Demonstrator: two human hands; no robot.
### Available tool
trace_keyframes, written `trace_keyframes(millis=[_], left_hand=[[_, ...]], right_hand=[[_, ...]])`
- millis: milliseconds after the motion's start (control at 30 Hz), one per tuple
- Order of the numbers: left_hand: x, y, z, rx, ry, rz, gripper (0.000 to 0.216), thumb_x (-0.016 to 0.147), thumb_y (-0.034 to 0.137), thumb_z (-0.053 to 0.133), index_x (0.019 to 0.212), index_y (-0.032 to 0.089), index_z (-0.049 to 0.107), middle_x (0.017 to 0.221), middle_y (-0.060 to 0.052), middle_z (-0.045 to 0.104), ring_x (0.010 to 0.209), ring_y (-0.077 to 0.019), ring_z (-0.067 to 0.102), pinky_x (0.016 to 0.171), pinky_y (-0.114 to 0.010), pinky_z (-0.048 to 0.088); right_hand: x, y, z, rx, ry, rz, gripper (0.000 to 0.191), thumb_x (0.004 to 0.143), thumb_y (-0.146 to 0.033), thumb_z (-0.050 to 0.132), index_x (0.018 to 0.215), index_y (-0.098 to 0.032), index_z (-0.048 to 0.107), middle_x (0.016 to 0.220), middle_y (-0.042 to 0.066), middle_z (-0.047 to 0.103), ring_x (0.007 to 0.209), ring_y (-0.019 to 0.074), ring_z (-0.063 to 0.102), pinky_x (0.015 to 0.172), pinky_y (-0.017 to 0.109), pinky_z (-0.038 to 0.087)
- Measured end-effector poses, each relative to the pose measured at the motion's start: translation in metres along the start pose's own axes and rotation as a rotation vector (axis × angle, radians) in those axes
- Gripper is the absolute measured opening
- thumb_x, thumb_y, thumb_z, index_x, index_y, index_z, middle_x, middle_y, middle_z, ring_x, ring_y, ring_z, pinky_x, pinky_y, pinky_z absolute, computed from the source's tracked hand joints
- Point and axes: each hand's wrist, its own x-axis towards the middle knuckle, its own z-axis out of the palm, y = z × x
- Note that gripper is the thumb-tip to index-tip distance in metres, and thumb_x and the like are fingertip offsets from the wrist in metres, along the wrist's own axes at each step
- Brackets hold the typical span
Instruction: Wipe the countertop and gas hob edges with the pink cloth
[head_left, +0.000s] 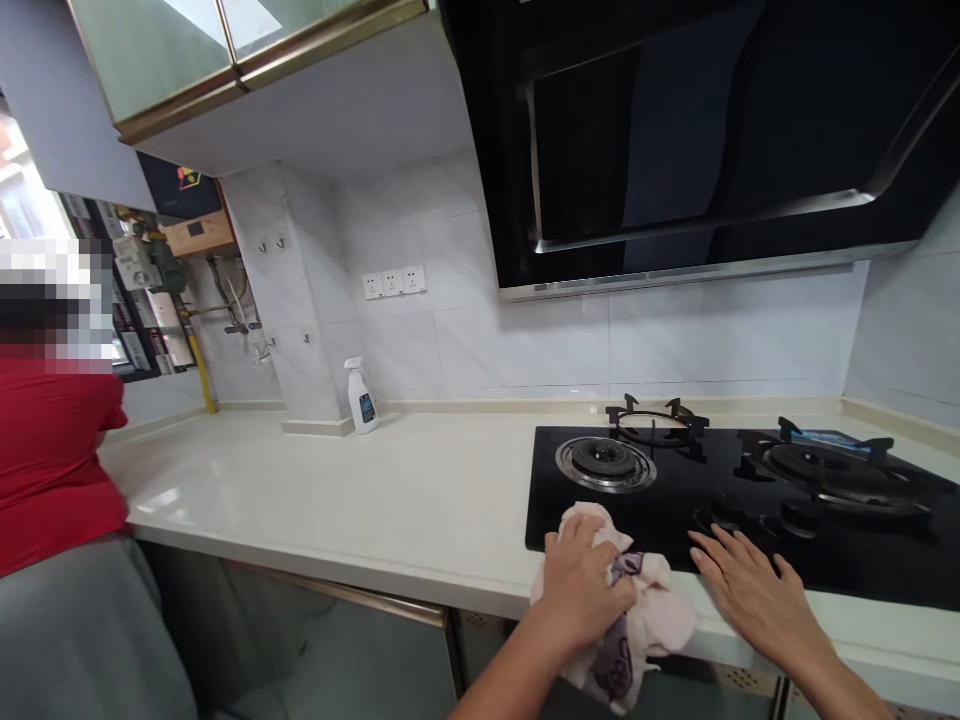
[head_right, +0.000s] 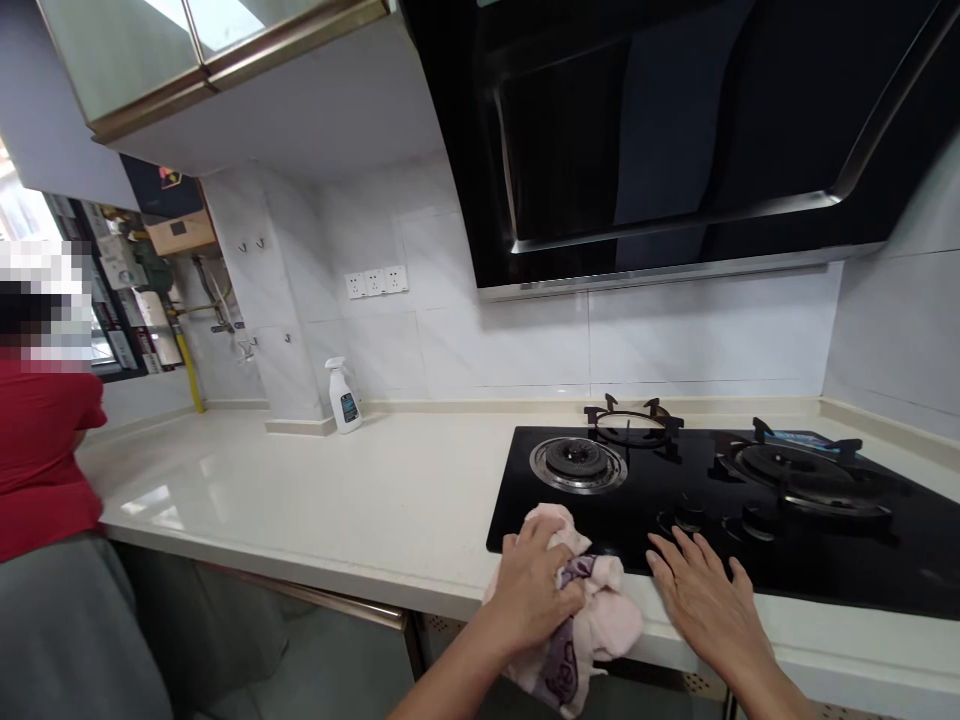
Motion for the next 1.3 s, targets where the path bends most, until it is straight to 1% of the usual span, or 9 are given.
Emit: trace_keyframes(millis=[167,267,467,567,667,800,1000,1167,1300], left_hand=[[-0.009,-0.034,-0.027,0.062,-0.024,-0.127,0.032,0.089,0.037,0.056,0.116,0.029,0.07,0.148,-0.004,0.052,0.136,-0.0288,0.042,0.102,-0.046,0.043],[-0.003,-0.041,-0.033,0.062,-0.038,-0.201,0.028,0.092,0.036,0.051,0.112,0.027,0.069,0.147,-0.003,0.053,0.135,-0.0263,0.044,0.103,-0.044,0.042],[0.031,-0.021,-0.007,0.132,0.073,-0.258,0.028,0.094,0.036,0.05,0.11,0.023,0.069,0.135,-0.008,0.06,0.129,-0.0296,0.047,0.106,-0.049,0.039],[0.05,-0.013,0.008,0.148,0.06,-0.222,0.03,0.094,0.038,0.051,0.112,0.022,0.069,0.133,-0.009,0.06,0.128,-0.0315,0.047,0.106,-0.051,0.04],[0.065,-0.016,0.011,0.158,0.024,-0.204,0.031,0.095,0.04,0.05,0.111,0.022,0.069,0.131,-0.009,0.061,0.127,-0.0315,0.048,0.104,-0.051,0.042],[0.075,-0.031,0.005,0.159,-0.03,-0.186,0.033,0.096,0.043,0.048,0.115,0.025,0.068,0.135,-0.008,0.059,0.128,-0.0297,0.047,0.103,-0.049,0.044],[0.076,-0.058,-0.004,0.197,-0.036,-0.251,0.036,0.098,0.044,0.044,0.12,0.027,0.066,0.143,-0.005,0.055,0.13,-0.0286,0.047,0.104,-0.051,0.044],[0.073,-0.087,-0.016,0.236,-0.025,-0.39,0.038,0.098,0.046,0.043,0.126,0.031,0.063,0.148,-0.003,0.052,0.129,-0.0269,0.05,0.102,-0.049,0.046],[0.062,-0.115,-0.03,0.286,-0.002,-0.489,0.039,0.098,0.044,0.04,0.125,0.029,0.064,0.145,-0.007,0.055,0.128,-0.0285,0.05,0.1,-0.051,0.046]], right_hand=[[-0.002,0.0,0.001,-0.031,0.005,0.0,0.067,0.09,-0.054,0.023,0.133,-0.026,0.066,0.148,0.007,0.054,0.143,0.0328,0.039,0.117,0.061,0.023],[-0.002,-0.004,0.0,-0.058,-0.01,0.01,0.066,0.091,-0.052,0.023,0.135,-0.024,0.064,0.15,0.008,0.053,0.144,0.0324,0.037,0.117,0.061,0.023],[0.0,-0.015,-0.011,-0.13,-0.073,0.032,0.066,0.091,-0.051,0.026,0.137,-0.023,0.064,0.151,0.009,0.052,0.144,0.0349,0.037,0.116,0.063,0.025],[0.0,-0.015,-0.011,-0.144,-0.098,0.035,0.065,0.091,-0.051,0.028,0.139,-0.023,0.062,0.152,0.009,0.05,0.145,0.0342,0.035,0.117,0.062,0.023],[0.0,-0.012,-0.011,-0.126,-0.111,0.033,0.065,0.093,-0.053,0.027,0.142,-0.025,0.059,0.154,0.008,0.047,0.147,0.0332,0.033,0.119,0.061,0.021],[0.0,-0.01,-0.013,-0.094,-0.153,0.043,0.064,0.094,-0.054,0.027,0.143,-0.027,0.058,0.155,0.007,0.047,0.148,0.0324,0.032,0.119,0.061,0.02],[0.001,-0.01,-0.018,-0.119,-0.178,0.031,0.062,0.095,-0.052,0.028,0.145,-0.028,0.057,0.157,0.005,0.044,0.149,0.0302,0.031,0.12,0.058,0.019],[0.003,-0.011,-0.022,-0.096,-0.216,0.046,0.062,0.096,-0.054,0.028,0.146,-0.029,0.055,0.156,0.005,0.045,0.149,0.0315,0.031,0.12,0.06,0.021],[0.003,-0.013,-0.024,-0.065,-0.201,0.048,0.06,0.097,-0.054,0.029,0.145,-0.029,0.057,0.156,0.005,0.045,0.149,0.0313,0.031,0.12,0.059,0.021]])
